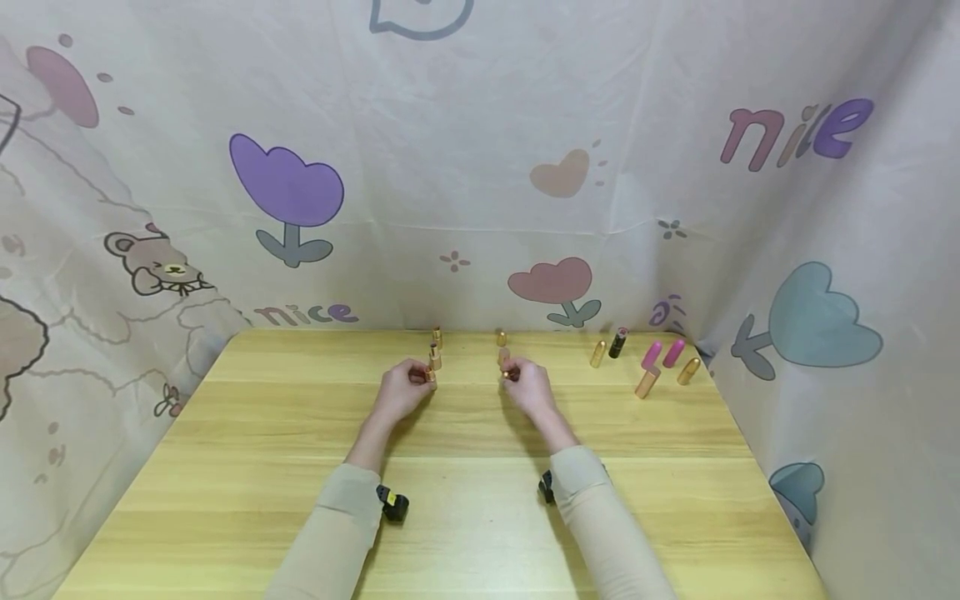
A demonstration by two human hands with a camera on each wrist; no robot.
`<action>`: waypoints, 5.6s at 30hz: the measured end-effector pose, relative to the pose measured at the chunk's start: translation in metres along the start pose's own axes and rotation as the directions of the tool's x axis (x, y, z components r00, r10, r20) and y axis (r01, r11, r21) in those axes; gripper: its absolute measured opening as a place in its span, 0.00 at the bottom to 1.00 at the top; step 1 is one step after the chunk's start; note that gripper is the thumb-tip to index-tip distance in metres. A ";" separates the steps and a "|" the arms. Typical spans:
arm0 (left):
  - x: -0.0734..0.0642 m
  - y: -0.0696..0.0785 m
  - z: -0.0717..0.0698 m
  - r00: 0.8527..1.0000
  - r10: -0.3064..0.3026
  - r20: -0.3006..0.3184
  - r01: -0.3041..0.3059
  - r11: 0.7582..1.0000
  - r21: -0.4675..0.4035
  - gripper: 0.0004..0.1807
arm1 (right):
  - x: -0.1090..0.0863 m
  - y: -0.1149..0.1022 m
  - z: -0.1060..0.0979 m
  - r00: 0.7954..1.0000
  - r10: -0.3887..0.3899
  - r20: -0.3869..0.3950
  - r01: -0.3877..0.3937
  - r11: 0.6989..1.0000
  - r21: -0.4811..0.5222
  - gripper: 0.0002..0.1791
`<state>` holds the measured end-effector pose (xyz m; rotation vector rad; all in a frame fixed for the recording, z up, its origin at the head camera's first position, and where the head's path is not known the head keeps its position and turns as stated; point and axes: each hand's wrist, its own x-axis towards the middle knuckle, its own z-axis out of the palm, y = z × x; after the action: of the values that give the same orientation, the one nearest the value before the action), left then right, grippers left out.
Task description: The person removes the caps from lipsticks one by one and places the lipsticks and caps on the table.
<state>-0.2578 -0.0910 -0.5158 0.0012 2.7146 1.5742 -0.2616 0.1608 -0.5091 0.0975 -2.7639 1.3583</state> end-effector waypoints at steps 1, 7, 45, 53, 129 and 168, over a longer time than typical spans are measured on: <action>0.000 -0.001 0.000 1.000 -0.001 0.000 0.001 1.000 0.003 0.14 | 0.000 0.001 0.000 1.000 0.002 0.002 -0.002 1.000 0.003 0.09; 0.002 -0.003 0.001 1.000 -0.004 0.004 0.004 1.000 0.001 0.14 | 0.002 0.003 0.002 1.000 0.000 0.004 0.000 1.000 -0.007 0.09; 0.004 -0.008 0.001 1.000 -0.021 0.012 0.021 1.000 -0.007 0.15 | -0.014 0.001 -0.014 0.993 -0.006 -0.116 0.033 0.972 0.231 0.26; 0.004 -0.009 0.002 1.000 -0.026 0.012 0.026 1.000 -0.007 0.15 | -0.019 0.006 -0.022 0.926 -0.026 -0.376 0.169 0.921 0.352 0.19; -0.003 -0.004 0.000 1.000 0.002 -0.008 -0.002 1.000 -0.007 0.29 | 0.014 0.066 -0.076 0.848 0.390 -0.359 -0.218 0.873 0.435 0.23; -0.012 0.053 0.047 0.911 0.396 -0.111 -0.390 0.918 0.073 0.38 | -0.008 0.009 -0.039 0.925 0.304 -0.226 -0.051 0.691 0.721 0.22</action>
<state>-0.2454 -0.0244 -0.4932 0.5010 2.9926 1.6375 -0.2536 0.1977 -0.4928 -0.3544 -1.8724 2.1849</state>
